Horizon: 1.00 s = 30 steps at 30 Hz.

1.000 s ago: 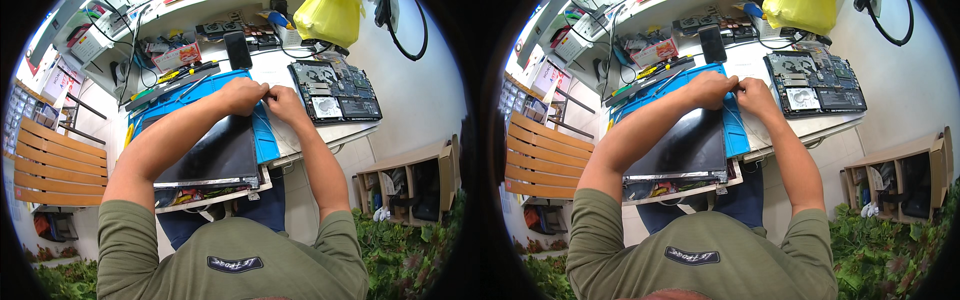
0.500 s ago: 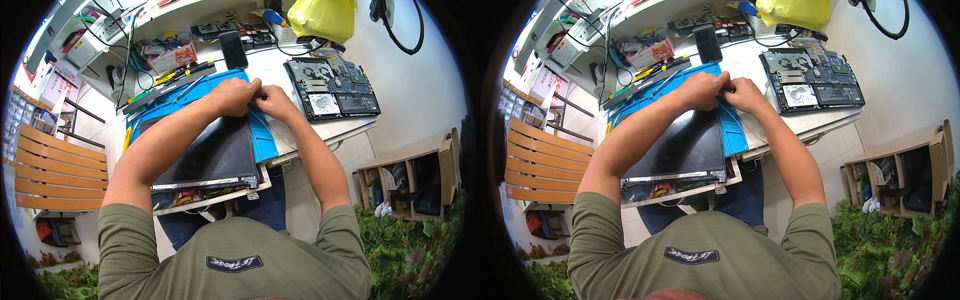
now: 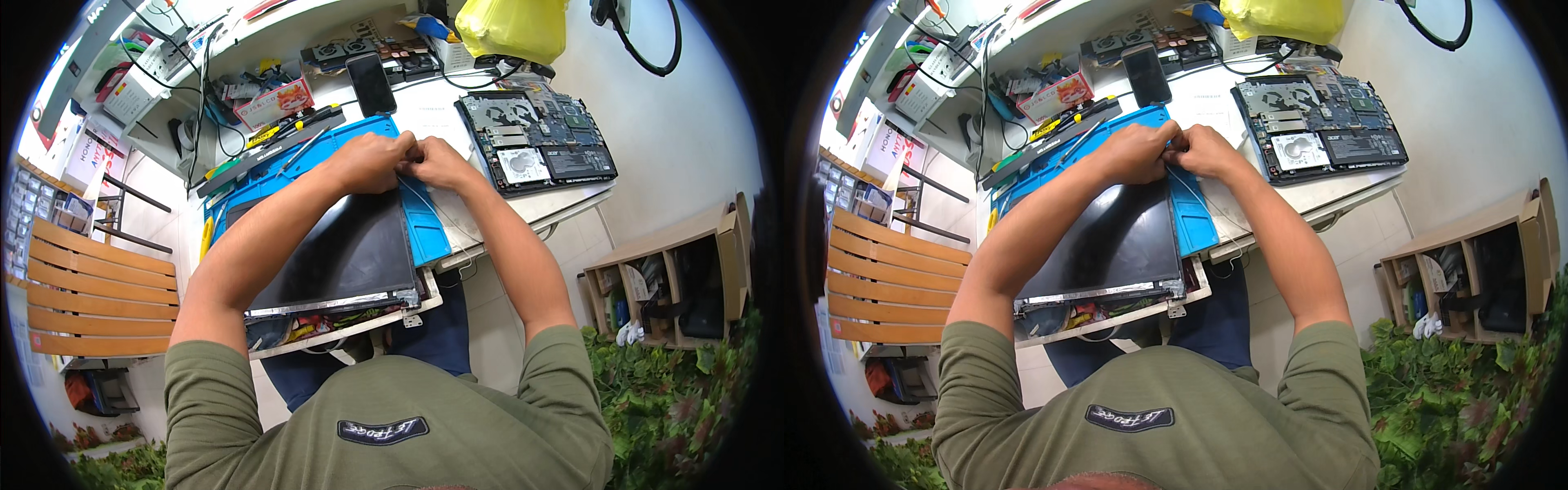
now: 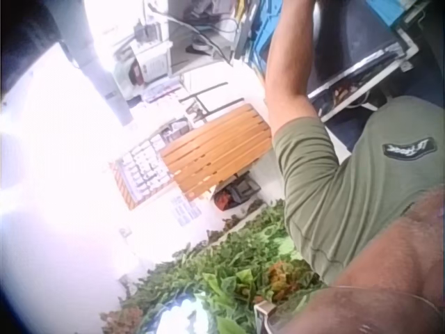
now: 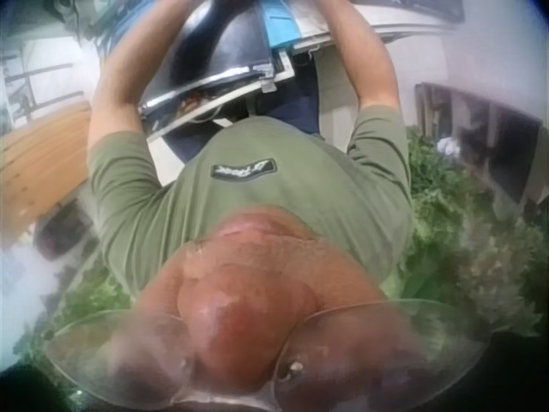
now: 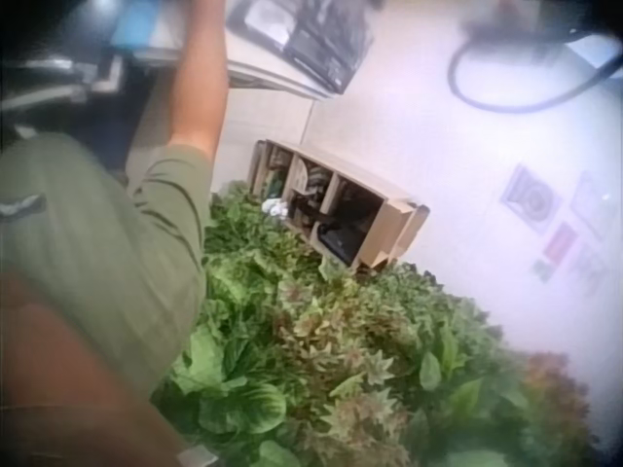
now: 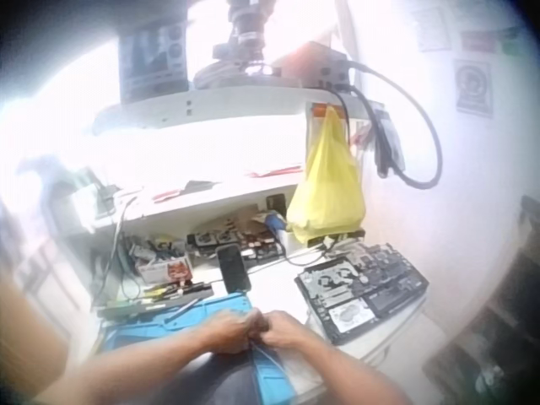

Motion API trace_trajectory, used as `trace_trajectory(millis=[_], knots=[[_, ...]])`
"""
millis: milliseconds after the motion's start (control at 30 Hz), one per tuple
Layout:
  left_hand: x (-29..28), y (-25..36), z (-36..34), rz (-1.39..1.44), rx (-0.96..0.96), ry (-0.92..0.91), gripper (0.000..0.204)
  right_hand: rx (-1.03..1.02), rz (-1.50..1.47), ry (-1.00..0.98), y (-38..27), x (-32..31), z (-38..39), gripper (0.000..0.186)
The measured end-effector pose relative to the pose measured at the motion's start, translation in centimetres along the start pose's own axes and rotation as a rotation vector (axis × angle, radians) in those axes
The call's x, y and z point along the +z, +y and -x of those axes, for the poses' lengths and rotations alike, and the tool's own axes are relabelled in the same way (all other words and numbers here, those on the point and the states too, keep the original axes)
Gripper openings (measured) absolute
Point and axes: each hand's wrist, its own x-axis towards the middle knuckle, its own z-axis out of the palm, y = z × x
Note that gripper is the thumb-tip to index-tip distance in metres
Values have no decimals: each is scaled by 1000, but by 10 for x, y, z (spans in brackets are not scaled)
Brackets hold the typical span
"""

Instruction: The person connects a ribbon cable to a laptop screen and then carefully fits the screen into the laptop lid frame.

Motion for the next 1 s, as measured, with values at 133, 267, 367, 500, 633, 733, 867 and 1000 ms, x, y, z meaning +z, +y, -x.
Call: trace_trajectory(millis=[133, 267, 367, 500, 633, 733, 867, 1000], knots=[[10, -14, 4, 55, 12, 64, 45, 10, 100, -46, -15, -2, -3, 28], [10, -15, 5, 47, 32, 49, 44, 20, 60, -63, -18, -5, -2, 28], [9, -12, 5, 45, 22, 36, 43, -12, 4, -74, -10, -5, -6, 28], [7, -11, 5, 68, 28, 33, 43, -21, 16, -88, 0, -6, -14, 32], [12, -17, 5, 97, 38, 46, 43, 5, 4, -74, 0, -3, -17, 35], [14, -19, 6, 104, 47, 58, 43, 21, 5, -75, -1, -3, -17, 36], [16, -21, 6, 80, 8, 34, 46, -21, 30, -104, -11, -5, -9, 31], [23, -25, 7, 109, 41, 65, 48, -15, 54, -94, -19, -5, -5, 36]])
